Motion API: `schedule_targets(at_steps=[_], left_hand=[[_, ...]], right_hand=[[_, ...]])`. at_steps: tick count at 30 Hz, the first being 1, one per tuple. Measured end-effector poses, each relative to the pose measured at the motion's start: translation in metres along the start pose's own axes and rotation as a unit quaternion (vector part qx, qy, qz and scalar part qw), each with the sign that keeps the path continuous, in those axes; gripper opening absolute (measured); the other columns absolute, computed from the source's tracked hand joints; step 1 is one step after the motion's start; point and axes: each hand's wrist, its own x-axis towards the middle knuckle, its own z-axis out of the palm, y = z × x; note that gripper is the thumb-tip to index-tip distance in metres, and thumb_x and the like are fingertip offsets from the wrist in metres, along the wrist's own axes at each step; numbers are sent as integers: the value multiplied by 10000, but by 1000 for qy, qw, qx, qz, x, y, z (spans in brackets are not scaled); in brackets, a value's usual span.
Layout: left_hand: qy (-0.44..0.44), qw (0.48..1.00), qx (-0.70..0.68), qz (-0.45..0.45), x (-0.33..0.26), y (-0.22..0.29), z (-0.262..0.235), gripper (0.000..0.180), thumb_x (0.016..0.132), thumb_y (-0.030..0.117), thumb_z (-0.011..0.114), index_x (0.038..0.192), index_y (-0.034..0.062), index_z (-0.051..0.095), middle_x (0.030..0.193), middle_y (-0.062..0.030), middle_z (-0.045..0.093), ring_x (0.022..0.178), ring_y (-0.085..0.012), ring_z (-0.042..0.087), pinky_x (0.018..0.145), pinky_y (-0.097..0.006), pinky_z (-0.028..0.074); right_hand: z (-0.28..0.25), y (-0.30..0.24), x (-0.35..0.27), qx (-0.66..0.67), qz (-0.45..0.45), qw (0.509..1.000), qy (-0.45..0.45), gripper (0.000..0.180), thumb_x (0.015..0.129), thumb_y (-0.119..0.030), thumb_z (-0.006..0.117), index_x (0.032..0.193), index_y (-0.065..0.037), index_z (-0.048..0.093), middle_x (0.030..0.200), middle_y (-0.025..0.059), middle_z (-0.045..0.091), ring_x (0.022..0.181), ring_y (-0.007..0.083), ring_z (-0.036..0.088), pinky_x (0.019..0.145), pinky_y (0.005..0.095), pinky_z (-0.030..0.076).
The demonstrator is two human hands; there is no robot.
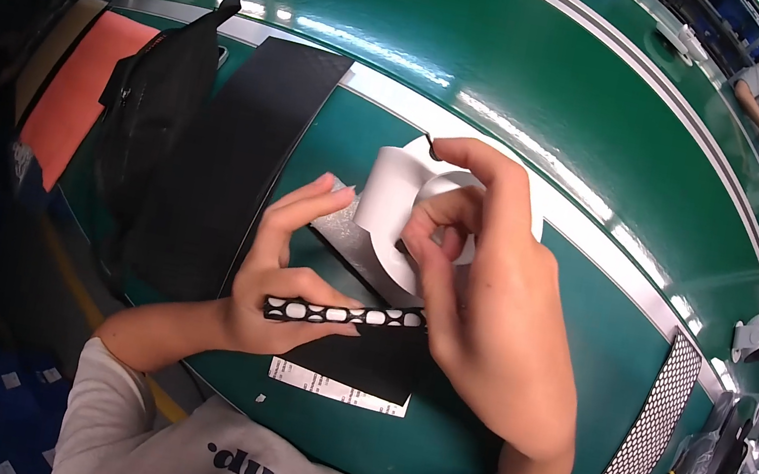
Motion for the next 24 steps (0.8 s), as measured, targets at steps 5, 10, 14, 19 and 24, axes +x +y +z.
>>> schedule_targets(at_steps=[5, 10, 14, 19, 24], left_hand=[[-19, 998, -53, -31, 5, -4, 3, 139, 632, 81, 715, 734, 75, 621, 1295, -181, 362, 1233, -337, 287, 978, -394, 260], [-14, 988, -143, -52, 2, -8, 7, 125, 659, 55, 693, 751, 34, 611, 1294, -191, 358, 1235, -336, 288, 984, -384, 262], [-16, 985, -157, -68, 3, -7, 7, 125, 660, 49, 691, 755, 32, 610, 1296, -189, 355, 1239, -331, 282, 986, -379, 262], [-18, 990, -122, -65, 3, -9, 7, 159, 644, 35, 698, 762, 22, 591, 1287, -178, 373, 1230, -321, 304, 976, -371, 289], [-17, 991, -120, -58, 2, -10, 10, 184, 627, 22, 705, 764, 21, 582, 1277, -176, 387, 1215, -327, 327, 959, -369, 316]], right_hand=[[3, 1, 0, 17, 22, 999, -19, 422, 743, 120, 483, 1132, 2, 371, 747, 32, 514, 637, 48, 457, 531, 160, 356], [1, 4, 0, 8, 1, 1000, -12, 362, 749, 115, 489, 1080, 10, 386, 772, 38, 521, 649, 54, 474, 538, 161, 380], [2, 8, -1, -46, -36, 998, -13, 298, 738, 121, 499, 997, 8, 404, 780, 35, 528, 705, 62, 514, 571, 162, 417], [2, 7, -3, -42, -46, 998, 4, 281, 697, 100, 555, 939, 2, 452, 771, 83, 534, 625, 167, 511, 560, 265, 409], [-1, 11, -8, -191, -194, 962, -2, 311, 636, 110, 588, 907, -5, 489, 781, 82, 535, 627, 206, 501, 566, 287, 371]])
